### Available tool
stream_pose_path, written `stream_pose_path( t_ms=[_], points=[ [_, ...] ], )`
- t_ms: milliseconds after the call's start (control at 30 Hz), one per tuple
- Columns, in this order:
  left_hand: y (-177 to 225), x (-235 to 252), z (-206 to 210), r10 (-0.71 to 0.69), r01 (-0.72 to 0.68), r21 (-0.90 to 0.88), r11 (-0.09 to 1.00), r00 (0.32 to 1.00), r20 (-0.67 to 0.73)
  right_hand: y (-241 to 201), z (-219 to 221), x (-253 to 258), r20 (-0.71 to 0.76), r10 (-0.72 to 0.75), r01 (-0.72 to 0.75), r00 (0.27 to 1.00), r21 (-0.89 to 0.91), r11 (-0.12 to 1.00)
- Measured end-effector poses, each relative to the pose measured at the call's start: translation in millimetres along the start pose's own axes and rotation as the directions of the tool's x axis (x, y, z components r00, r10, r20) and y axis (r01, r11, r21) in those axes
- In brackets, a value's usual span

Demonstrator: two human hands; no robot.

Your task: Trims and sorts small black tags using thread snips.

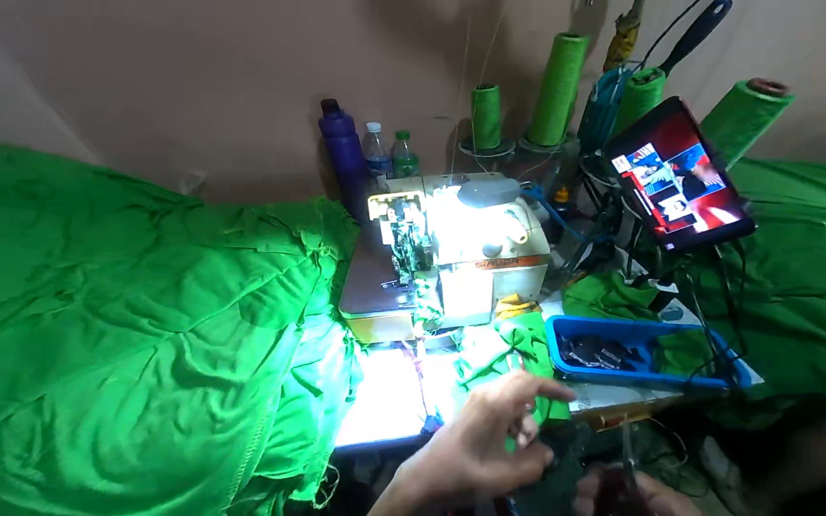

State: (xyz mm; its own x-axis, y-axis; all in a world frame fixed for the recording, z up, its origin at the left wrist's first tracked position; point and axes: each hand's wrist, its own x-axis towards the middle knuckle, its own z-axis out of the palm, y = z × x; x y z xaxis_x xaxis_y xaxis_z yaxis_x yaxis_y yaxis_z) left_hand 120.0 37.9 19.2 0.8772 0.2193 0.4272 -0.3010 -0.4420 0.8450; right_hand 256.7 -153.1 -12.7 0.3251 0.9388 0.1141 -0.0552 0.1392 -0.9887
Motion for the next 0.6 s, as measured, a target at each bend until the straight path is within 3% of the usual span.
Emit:
stream_pose_path(
  t_ms=[100,233,600],
  points=[
    [8.4,-30.0,3.3,0.047,-0.047,-0.044,0.998,0.999,-0.017,-10.6,19.5,12.5,-0.055,-0.052,0.053,0.997,0.006,0.999],
    [16.4,-48.9,3.4,0.049,-0.047,0.029,0.998,0.997,-0.065,-15.5,46.9,19.7,-0.063,-0.056,0.052,0.996,-0.057,0.997],
    [4.1,-73.3,-2.5,0.093,-0.108,-0.088,0.990,0.982,-0.165,-8.2,70.6,23.4,-0.015,-0.042,0.041,0.999,-0.020,0.999]
  ],
)
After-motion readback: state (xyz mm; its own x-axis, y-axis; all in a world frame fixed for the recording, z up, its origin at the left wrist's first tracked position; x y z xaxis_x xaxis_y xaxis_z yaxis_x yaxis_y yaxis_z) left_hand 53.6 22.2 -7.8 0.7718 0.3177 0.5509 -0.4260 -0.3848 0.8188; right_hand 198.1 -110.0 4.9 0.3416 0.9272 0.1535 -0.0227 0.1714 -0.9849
